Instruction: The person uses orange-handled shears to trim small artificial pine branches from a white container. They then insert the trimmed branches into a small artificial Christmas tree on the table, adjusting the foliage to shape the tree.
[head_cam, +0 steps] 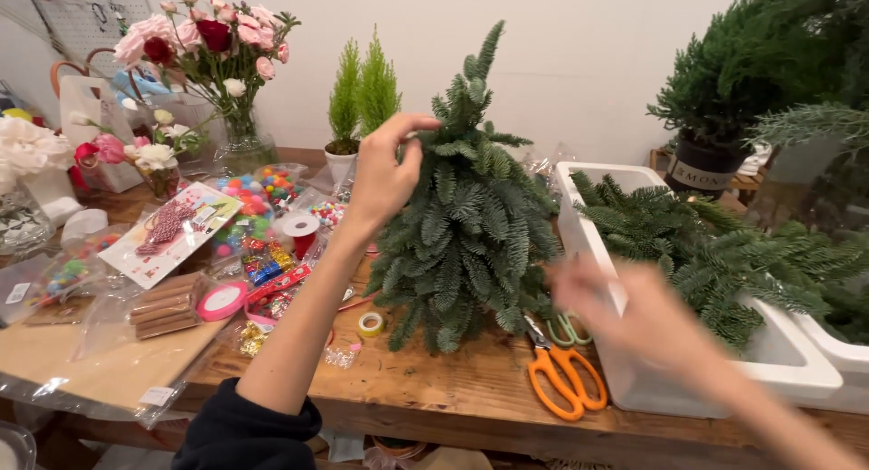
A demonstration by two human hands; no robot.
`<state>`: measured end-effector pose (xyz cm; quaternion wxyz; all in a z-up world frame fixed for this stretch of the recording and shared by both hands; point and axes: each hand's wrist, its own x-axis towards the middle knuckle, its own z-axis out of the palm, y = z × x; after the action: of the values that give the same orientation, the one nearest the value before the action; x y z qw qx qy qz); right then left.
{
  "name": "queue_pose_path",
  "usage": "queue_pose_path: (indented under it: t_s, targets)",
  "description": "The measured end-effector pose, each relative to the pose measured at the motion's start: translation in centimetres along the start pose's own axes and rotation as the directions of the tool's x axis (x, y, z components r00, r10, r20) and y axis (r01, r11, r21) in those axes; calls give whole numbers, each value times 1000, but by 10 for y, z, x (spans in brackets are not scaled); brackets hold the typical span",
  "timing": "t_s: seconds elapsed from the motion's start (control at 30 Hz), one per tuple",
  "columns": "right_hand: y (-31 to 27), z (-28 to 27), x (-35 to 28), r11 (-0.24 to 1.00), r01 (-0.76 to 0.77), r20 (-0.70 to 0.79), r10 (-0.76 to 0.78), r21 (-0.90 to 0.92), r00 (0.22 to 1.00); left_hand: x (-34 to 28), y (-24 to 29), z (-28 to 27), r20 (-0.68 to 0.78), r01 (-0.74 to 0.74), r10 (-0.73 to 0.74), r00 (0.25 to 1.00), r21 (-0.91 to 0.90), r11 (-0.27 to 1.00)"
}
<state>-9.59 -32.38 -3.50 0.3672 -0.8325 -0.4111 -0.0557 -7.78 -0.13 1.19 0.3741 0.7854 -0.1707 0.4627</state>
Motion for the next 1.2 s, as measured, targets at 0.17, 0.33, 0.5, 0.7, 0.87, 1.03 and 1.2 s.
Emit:
queue_pose_path:
  t_s: [0.17, 0.33, 0.5, 0.7, 0.87, 1.03, 1.2]
  targets:
    - [74, 85, -60, 984, -157, 220, 172, -84, 960, -11, 0, 21, 44, -206, 203, 978, 93, 974]
    - [158, 137, -71, 933, -220, 139, 267, -284, 954, -42, -13, 48, 285, -394, 304, 909, 350, 850]
    - [195, 158, -70, 738, -351, 146, 516, -577, 844, -49, -13, 48, 311, -447, 340, 888, 406, 797]
    - [154, 127, -53, 775, -479, 263, 604, -412, 752, -39, -7, 46, 167, -361, 326, 931, 269, 893]
    - [128, 114, -44, 755, -617, 270, 656, -222, 705, -34, 39, 49, 10, -459, 471, 882, 246, 854]
    - [101, 106, -62, 598, -745, 324, 671, 296, 667, -34, 85, 112, 8, -602, 604, 797, 105, 792]
    - [74, 87, -80, 407, -688, 391, 600, 601, 698, -19, 61, 213, 474, -323, 301, 827, -36, 946]
